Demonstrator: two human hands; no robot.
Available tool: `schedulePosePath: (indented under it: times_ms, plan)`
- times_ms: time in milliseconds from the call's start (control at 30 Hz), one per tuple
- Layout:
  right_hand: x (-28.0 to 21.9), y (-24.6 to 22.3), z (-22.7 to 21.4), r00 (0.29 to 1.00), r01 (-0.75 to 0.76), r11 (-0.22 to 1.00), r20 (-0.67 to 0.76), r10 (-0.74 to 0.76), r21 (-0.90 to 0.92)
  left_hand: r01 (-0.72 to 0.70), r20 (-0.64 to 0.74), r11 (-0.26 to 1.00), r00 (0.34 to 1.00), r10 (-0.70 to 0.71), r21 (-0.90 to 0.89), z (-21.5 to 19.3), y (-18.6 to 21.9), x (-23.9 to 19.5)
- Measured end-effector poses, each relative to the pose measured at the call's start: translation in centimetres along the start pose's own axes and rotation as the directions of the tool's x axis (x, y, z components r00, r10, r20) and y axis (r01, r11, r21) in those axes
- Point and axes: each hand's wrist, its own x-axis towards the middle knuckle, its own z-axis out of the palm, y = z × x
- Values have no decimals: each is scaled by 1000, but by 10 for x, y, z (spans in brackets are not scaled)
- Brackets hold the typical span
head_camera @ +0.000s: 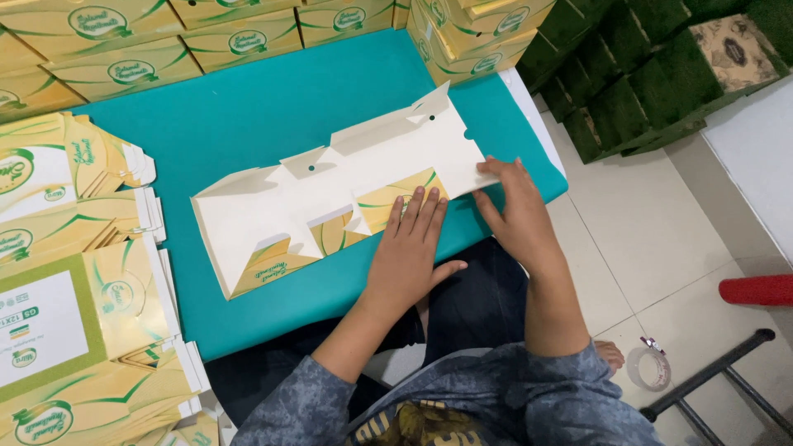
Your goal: The person folds flat cardboard pieces into rectangular boxes on a teal table. They fold the side flaps, tuck the tabs into slots to form the box shape, and then place the finished box aside. The process is repeated with a second flat piece.
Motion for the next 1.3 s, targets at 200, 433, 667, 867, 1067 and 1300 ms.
schedulePosePath:
  times_ms: [200, 433, 667, 867, 1067, 1300]
  plan:
    - [18, -3, 35, 990, -112, 994, -88, 111, -1, 9, 28, 1000, 1000, -8, -23, -9, 2, -1]
    - [5, 2, 43, 975, -111, 959, 159, 156, -261, 11, 52, 1000, 999, -10, -21, -5, 0, 1]
    - [-5, 5, 49, 968, -78, 961, 210, 136, -264, 17, 68, 999, 998, -13, -50, -3, -1, 0]
    - [-5, 4, 50, 969, -93, 971, 206, 140, -220, 22, 73, 997, 997, -17, -67, -6, -2, 1]
    - [0, -2, 42, 993, -93, 994, 75, 89, 56, 4, 41, 997, 999, -1, -76, -13, -2, 0]
    - [-9, 11, 52, 966, 9, 838, -222, 134, 546, -19, -162, 970, 986, -21, -241, -15, 1, -7]
